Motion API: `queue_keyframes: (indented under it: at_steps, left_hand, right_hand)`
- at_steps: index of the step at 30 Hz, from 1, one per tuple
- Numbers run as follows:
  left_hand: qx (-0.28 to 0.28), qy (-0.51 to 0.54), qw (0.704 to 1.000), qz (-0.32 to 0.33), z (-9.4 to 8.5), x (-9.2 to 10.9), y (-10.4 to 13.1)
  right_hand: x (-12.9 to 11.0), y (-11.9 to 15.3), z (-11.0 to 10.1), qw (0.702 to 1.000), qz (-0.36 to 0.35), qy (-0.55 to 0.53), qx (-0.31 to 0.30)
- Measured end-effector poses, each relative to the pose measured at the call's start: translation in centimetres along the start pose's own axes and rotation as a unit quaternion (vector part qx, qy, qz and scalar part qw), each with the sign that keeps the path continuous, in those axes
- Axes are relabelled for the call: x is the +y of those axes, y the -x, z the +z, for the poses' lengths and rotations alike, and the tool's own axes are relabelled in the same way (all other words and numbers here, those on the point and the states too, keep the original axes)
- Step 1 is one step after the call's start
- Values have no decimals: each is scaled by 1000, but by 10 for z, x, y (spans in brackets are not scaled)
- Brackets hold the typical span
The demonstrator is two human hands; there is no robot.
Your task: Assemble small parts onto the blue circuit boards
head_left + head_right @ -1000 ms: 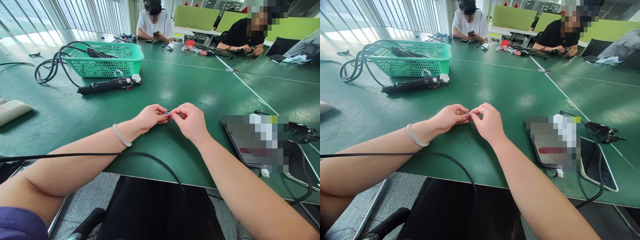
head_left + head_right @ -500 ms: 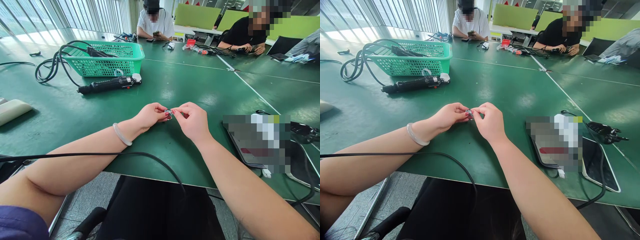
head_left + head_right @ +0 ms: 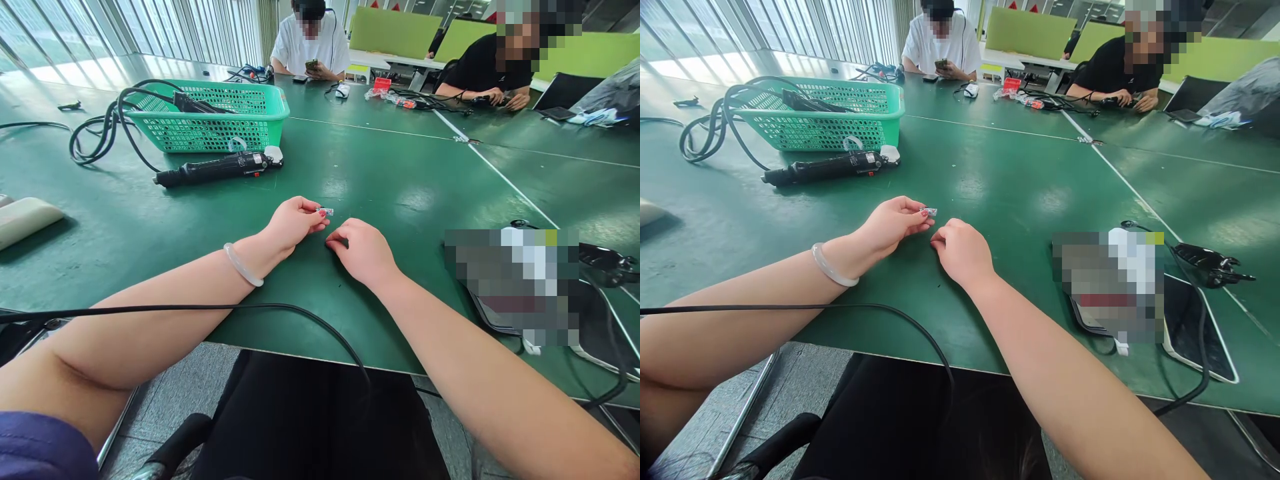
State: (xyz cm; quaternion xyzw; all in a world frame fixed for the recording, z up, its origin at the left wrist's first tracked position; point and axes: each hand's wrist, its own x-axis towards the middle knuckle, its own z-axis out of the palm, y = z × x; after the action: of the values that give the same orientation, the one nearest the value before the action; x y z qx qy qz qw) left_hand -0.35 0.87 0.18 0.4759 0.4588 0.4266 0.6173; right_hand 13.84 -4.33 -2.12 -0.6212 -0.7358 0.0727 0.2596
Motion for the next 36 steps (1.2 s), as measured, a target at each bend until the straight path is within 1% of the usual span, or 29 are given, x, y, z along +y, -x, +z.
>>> queue_keyframes:
  at_steps: [2,6,8,12,16,22,26,29,33,36]
  left_hand:
    - [0,-17,1000,14,0,-1,0]
    - [-4,-41,999,31,2,-1,4]
    - [-12,-54,998,35,2,0,6]
    - [-31,-83,995,48,2,-4,7]
    - [-41,-114,991,65,0,-9,5]
    - [-27,-165,979,114,-2,-10,4]
    - [-32,-195,972,123,-2,-8,6]
    - [-41,-170,978,111,0,-6,8]
    - [-63,-103,991,56,4,-1,12]
    - [-66,-55,996,26,5,1,12]
  right_hand:
    - [1,-1,-4,999,-1,-20,34]
    - [6,-1,-14,988,14,-76,137]
    - [9,-1,-17,982,24,-98,161]
    - [13,-2,-18,978,39,-127,158]
    - [13,-2,-16,980,39,-118,157]
    - [11,-1,-16,983,37,-88,156]
    - [10,-1,-17,983,50,-82,153]
    - [11,-2,-19,981,68,-103,151]
    - [16,-3,-21,970,102,-176,135]
    - [21,-3,-21,964,117,-207,123]
